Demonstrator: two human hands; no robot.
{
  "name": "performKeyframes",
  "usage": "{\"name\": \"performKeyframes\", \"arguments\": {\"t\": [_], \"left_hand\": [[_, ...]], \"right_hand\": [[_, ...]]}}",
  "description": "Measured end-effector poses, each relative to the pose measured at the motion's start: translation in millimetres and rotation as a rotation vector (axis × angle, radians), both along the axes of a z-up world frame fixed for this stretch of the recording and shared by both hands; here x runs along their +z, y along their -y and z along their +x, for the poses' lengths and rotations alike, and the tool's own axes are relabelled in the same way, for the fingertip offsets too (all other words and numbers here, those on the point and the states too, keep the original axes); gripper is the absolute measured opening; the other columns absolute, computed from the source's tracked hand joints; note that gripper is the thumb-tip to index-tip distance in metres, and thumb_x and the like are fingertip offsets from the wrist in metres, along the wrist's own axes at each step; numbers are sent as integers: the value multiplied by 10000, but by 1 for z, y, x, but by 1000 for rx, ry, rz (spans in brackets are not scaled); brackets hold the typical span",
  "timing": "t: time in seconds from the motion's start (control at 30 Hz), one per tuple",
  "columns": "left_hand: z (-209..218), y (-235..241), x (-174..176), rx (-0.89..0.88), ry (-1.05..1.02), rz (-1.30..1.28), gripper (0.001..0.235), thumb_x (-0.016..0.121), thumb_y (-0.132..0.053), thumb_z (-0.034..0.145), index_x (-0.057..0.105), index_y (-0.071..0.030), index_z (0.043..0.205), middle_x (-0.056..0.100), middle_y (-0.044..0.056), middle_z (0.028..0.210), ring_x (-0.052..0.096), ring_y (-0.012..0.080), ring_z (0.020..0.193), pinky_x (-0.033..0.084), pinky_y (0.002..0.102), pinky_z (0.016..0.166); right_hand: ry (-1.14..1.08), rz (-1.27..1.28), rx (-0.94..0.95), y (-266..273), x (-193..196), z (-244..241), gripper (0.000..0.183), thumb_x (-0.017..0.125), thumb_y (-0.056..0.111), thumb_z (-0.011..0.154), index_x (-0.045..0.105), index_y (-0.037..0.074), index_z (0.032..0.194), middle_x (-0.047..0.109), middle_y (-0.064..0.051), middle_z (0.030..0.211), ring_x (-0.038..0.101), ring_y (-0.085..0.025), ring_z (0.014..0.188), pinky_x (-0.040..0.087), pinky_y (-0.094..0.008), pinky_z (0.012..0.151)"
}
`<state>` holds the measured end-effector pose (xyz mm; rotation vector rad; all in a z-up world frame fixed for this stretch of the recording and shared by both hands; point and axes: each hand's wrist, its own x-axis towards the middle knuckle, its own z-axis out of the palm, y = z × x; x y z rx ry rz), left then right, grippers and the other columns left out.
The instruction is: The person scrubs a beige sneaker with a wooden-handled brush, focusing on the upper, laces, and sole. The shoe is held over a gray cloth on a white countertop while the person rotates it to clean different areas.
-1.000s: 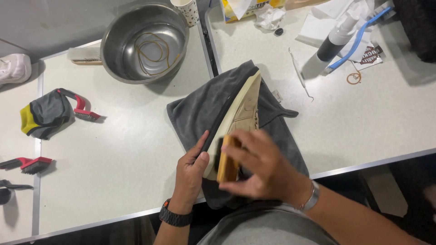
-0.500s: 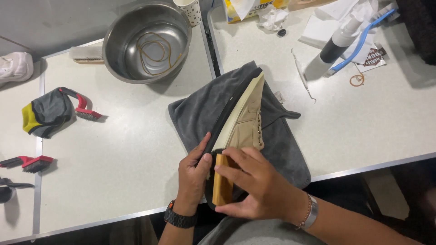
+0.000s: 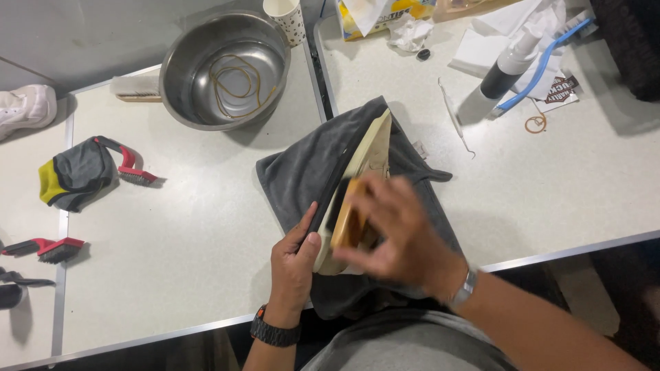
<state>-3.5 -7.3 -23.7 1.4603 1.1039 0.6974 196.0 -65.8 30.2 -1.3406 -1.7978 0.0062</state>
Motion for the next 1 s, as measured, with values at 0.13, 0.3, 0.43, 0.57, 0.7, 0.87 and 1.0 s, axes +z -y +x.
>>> {"name": "performKeyframes", "arguments": {"t": [0.13, 0.3, 0.43, 0.57, 0.7, 0.87, 1.0], "left_hand": [[2, -2, -3, -18, 101, 40, 569, 614, -395, 915, 617, -77, 1387, 612, 144, 1473, 569, 239, 1380, 429, 398, 1164], [3, -1, 6, -32, -7, 18, 646, 592, -473, 895, 587, -95, 1419, 591, 105, 1499, 528, 222, 1422, 379, 394, 1195], [1, 2, -2, 8, -28, 9, 662, 598, -475, 893, 611, -106, 1443, 735, -24, 1066, 620, 91, 981, 451, 320, 1108], [1, 2, -8, 8, 7, 87, 578, 599, -400, 916, 620, -105, 1413, 711, 62, 1224, 633, 165, 1127, 482, 339, 1082], [-1, 2, -10, -6, 60, 107, 508, 625, -332, 908, 648, -110, 1364, 659, 107, 1430, 616, 222, 1330, 468, 382, 1131], [3, 4, -2, 0, -43, 93, 635, 602, -458, 894, 601, -103, 1419, 689, 91, 1355, 621, 187, 1259, 453, 362, 1110], [6, 5, 0, 27, -53, 85, 664, 589, -502, 879, 608, -107, 1412, 696, 92, 1364, 621, 194, 1296, 442, 372, 1138]], "right_hand": [[-94, -1, 244, 22, -4, -16, 657, 819, 460, 868, 516, 36, 1267, 580, -287, 1224, 608, -346, 966, 513, -437, 852], [0, 114, -210, -31, -12, 47, 571, 726, 460, 886, 587, 15, 1217, 593, -156, 1158, 566, -274, 1056, 462, -370, 904], [-46, 137, -321, -35, -2, 55, 610, 907, 327, 804, 616, -16, 1216, 567, -167, 1221, 558, -321, 1064, 435, -452, 979], [-19, 50, -24, 4, -10, 2, 682, 815, 488, 822, 533, 75, 1285, 579, -184, 1244, 568, -288, 1085, 488, -408, 935], [-112, -37, 280, 30, 2, -21, 695, 892, 401, 833, 493, 91, 1310, 560, -250, 1260, 573, -299, 981, 472, -431, 864], [-7, 59, -94, -21, -13, 38, 703, 857, 457, 804, 557, 60, 1300, 581, -174, 1228, 558, -275, 1039, 496, -389, 912], [-62, 92, -260, -38, -4, 59, 606, 877, 328, 807, 587, 9, 1233, 567, -142, 1160, 556, -304, 1027, 456, -431, 955]]}}
